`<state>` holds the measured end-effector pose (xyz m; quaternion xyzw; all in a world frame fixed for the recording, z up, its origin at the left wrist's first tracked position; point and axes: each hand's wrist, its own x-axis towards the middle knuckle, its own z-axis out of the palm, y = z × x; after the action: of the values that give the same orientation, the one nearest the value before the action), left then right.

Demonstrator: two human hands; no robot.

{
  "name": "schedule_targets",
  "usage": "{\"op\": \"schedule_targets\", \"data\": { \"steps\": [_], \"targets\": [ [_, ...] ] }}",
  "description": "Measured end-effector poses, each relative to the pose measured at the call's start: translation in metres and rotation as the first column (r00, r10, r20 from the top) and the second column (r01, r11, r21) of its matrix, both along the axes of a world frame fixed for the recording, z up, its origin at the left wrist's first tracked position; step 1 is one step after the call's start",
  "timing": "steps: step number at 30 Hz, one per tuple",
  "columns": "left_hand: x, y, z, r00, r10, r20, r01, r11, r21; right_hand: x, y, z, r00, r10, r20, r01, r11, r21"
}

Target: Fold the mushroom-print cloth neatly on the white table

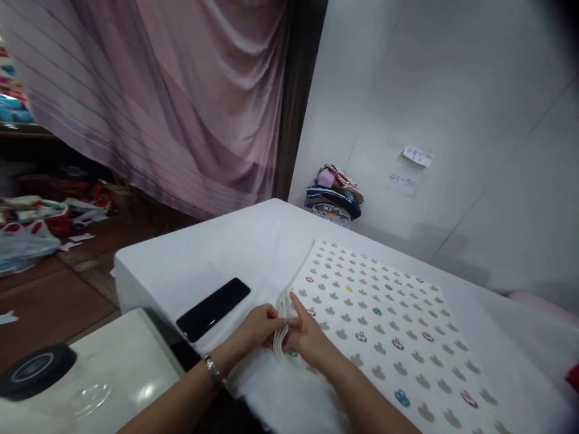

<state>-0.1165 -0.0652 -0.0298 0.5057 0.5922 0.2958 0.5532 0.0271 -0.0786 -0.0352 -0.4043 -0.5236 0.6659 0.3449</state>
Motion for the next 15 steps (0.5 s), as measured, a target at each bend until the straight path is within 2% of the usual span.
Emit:
{"op": "schedule_targets", "data": {
  "steps": [4, 7, 9, 12, 13, 14, 15],
  "targets": [
    [-0.002, 0.003, -0.005, 1.000, -0.024, -0.002, 0.024, 1.000, -0.001, 0.005, 0.004, 0.001, 0.996, 0.064, -0.067, -0.068, 0.996, -0.061],
    [-0.003, 0.004, -0.009, 1.000, -0.018, -0.024, 0.018, 1.000, 0.005, 0.013, 0.008, 0.003, 0.985, 0.174, -0.002, -0.174, 0.983, -0.061],
    [-0.004, 0.004, -0.010, 0.999, -0.022, -0.033, 0.022, 1.000, 0.000, 0.022, 0.016, 0.007, 0.954, 0.295, 0.049, -0.291, 0.954, -0.075],
    [-0.003, 0.003, -0.009, 0.997, -0.009, -0.071, 0.007, 1.000, -0.023, 0.040, 0.046, 0.015, 0.891, 0.420, 0.172, -0.417, 0.907, -0.054],
    [-0.003, 0.003, -0.009, 0.996, -0.003, -0.086, 0.000, 0.999, -0.035, 0.048, 0.063, 0.018, 0.884, 0.387, 0.263, -0.402, 0.916, 0.001],
    [-0.004, 0.003, -0.009, 0.996, 0.000, -0.095, -0.005, 0.999, -0.052, 0.058, 0.083, 0.020, 0.876, 0.290, 0.385, -0.348, 0.933, 0.091],
    [-0.004, 0.003, -0.009, 0.996, 0.002, -0.094, -0.009, 0.998, -0.067, 0.069, 0.105, 0.022, 0.846, 0.132, 0.516, -0.279, 0.935, 0.219]
  ]
}}
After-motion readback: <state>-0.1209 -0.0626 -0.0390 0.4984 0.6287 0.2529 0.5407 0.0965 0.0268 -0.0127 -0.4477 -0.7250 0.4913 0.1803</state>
